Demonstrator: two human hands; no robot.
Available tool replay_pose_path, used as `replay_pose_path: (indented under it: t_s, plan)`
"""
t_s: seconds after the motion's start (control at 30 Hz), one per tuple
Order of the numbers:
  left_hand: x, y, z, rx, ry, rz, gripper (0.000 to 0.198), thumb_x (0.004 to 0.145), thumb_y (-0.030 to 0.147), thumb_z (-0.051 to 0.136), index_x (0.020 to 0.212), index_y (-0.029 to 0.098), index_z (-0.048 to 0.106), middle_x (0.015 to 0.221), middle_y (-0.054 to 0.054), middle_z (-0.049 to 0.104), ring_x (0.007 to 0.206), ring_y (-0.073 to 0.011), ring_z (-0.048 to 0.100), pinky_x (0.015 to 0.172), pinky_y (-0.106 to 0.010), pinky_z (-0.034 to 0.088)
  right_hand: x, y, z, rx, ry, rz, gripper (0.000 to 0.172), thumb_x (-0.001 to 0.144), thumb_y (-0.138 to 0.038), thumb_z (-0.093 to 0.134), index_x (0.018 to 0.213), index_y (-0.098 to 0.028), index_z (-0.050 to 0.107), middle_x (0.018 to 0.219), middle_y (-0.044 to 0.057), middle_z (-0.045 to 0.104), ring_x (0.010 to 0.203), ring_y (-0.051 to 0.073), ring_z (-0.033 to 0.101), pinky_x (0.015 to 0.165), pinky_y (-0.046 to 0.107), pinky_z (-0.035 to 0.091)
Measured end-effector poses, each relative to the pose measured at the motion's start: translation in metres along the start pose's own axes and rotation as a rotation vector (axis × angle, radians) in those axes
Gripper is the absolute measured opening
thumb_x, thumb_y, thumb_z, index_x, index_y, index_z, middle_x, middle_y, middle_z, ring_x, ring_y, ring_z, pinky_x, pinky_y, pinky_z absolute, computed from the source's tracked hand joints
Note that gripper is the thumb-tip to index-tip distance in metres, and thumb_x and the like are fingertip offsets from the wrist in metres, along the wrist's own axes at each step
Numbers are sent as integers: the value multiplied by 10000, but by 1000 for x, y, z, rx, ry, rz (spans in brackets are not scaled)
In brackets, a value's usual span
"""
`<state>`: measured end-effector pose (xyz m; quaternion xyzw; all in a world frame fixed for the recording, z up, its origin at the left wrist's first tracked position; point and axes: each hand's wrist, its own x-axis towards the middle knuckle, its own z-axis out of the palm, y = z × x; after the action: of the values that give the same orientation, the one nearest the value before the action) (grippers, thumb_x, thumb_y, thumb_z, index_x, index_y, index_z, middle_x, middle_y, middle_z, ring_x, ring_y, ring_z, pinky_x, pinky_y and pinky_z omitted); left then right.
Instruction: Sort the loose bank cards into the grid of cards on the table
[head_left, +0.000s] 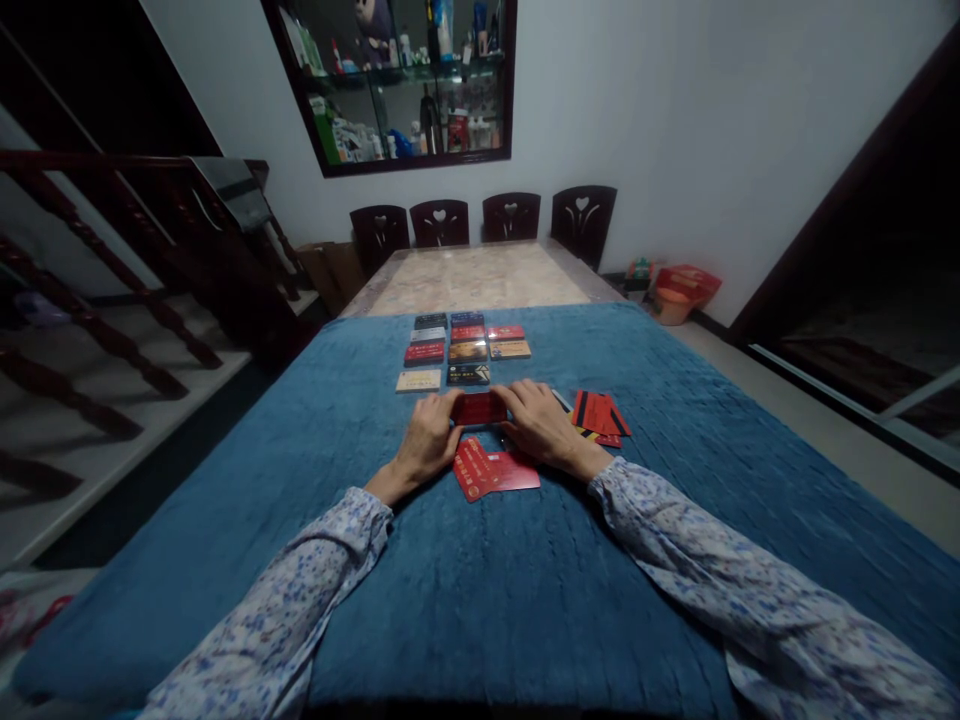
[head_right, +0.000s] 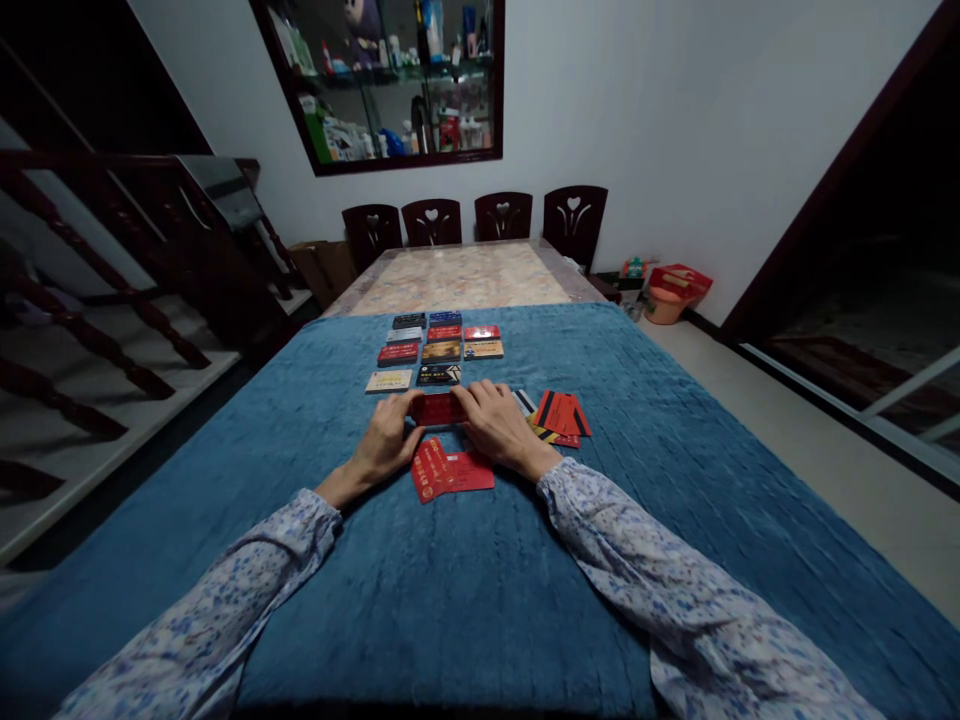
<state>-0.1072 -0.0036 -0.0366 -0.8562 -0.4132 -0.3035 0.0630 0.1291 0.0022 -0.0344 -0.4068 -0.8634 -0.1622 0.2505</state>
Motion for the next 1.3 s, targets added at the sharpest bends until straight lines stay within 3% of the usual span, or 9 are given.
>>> replay_pose_path:
  t_s: [0.13, 0.3, 0.6, 1.03, 1.3]
  plan:
    - [0, 0, -2, 38, -8, 24, 500, 861, 137, 593, 1348, 148, 483, 1130, -140, 660, 1042, -305, 604, 889, -433, 485, -1, 2, 0, 5, 40, -9, 448, 890, -189, 642, 1329, -122, 590, 1198, 177, 637, 1040, 294, 501, 816, 386, 401]
    - [4, 3, -9, 60, 14, 19, 510, 851, 152, 620, 1347, 164, 503, 1295, -167, 580, 1204, -329, 554, 997, -476, 475, 0, 4, -5, -14, 50, -22, 466, 907, -238, 644, 1354, -119, 590, 1263, 192, 620, 1096, 306, 483, 838, 395, 425]
    - [23, 2, -24, 95, -150, 21, 513, 856, 195, 627, 1360, 158, 538, 1330, -171, 581, 1267, -346, 508, 1057, -533, 448, 9, 13, -12, 63, -61, -4, 526, 855, -195, 657, 1370, -140, 566, 1278, 194, 595, 1103, 313, 489, 822, 410, 452]
    - [63, -9, -29, 143, -261, -34, 545, 857, 200, 607, 1391, 129, 528, 1372, -202, 569, 1273, -356, 493, 1027, -522, 434, 55, 40, -28, 16, -318, 18, 462, 904, -283, 658, 1339, -144, 586, 1317, 188, 572, 1197, 322, 471, 860, 386, 450]
    - [99, -29, -26, 165, -324, -97, 516, 859, 193, 599, 1369, 137, 549, 1393, -184, 561, 1307, -351, 470, 1042, -536, 412, 89, 62, -19, 20, -354, 17, 457, 918, -313, 651, 1341, -149, 591, 1347, 181, 570, 1181, 317, 475, 847, 372, 446]
